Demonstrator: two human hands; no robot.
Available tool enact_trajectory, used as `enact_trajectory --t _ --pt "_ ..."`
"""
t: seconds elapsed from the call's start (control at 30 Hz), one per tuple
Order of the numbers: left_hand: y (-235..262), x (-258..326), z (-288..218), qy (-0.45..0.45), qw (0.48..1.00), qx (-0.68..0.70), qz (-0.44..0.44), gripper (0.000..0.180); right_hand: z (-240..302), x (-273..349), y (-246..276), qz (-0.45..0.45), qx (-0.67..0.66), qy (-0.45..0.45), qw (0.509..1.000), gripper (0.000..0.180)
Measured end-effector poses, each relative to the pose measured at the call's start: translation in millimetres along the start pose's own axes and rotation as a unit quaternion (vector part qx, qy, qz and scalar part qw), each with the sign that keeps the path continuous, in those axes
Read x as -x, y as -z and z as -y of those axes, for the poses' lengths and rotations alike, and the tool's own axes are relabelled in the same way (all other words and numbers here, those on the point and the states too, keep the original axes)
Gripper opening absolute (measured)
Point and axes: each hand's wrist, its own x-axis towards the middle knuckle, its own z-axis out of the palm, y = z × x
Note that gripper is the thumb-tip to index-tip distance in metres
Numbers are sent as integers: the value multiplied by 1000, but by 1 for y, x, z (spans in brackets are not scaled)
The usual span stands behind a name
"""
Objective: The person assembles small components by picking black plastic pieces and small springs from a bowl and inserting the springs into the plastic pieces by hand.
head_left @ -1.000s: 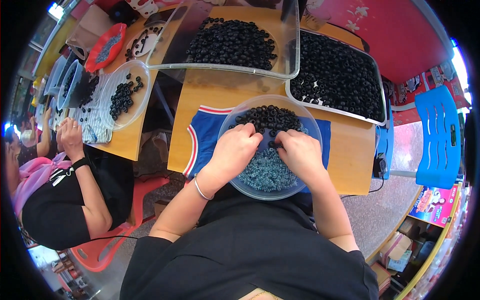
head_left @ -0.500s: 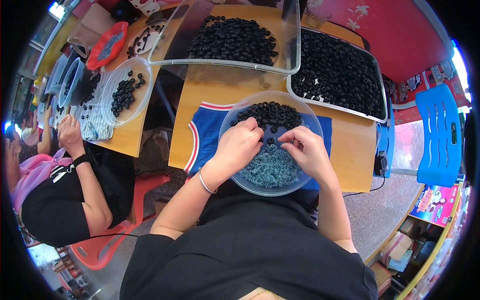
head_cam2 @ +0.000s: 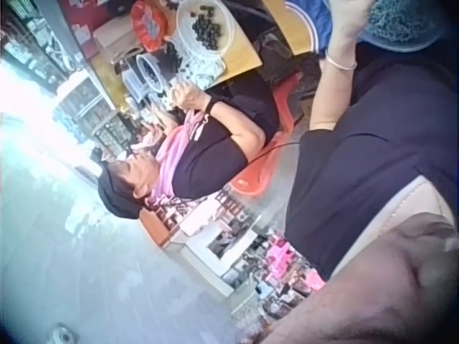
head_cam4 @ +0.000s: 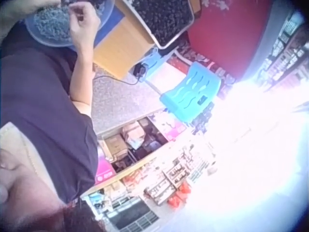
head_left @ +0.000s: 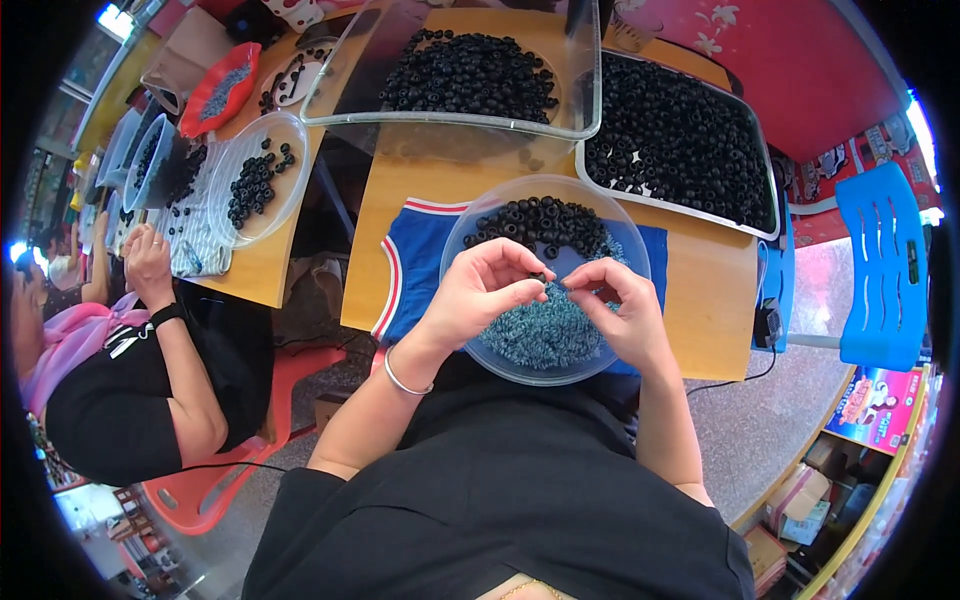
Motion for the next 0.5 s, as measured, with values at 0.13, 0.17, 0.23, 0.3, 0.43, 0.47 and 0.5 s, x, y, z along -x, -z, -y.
enact_trajectory --t 0.13,0.17,0.23,0.3,0.43,0.47,0.5 --pt "0 5 7 21 999 26 19 17 3 3 -1 -30 6 31 999 10" --pt "-2 6 9 20 999 36 24 20 4 4 -3 -31 5 31 999 10" --pt "-6 7 9 15 998 48 25 19 8 5 -8 -60 -38 47 996 10" --pt "-8 7 10 10 998 61 28 18 13 7 -8 -54 -22 49 997 10" --pt "-6 6 14 -5 997 76 32 18 16 5 -8 -50 54 120 990 14" --pt "-6 6 15 -4 996 83 36 19 16 4 -8 -50 53 120 990 14" --pt "-5 7 15 -3 996 83 36 19 16 4 -9 -55 64 127 988 14"
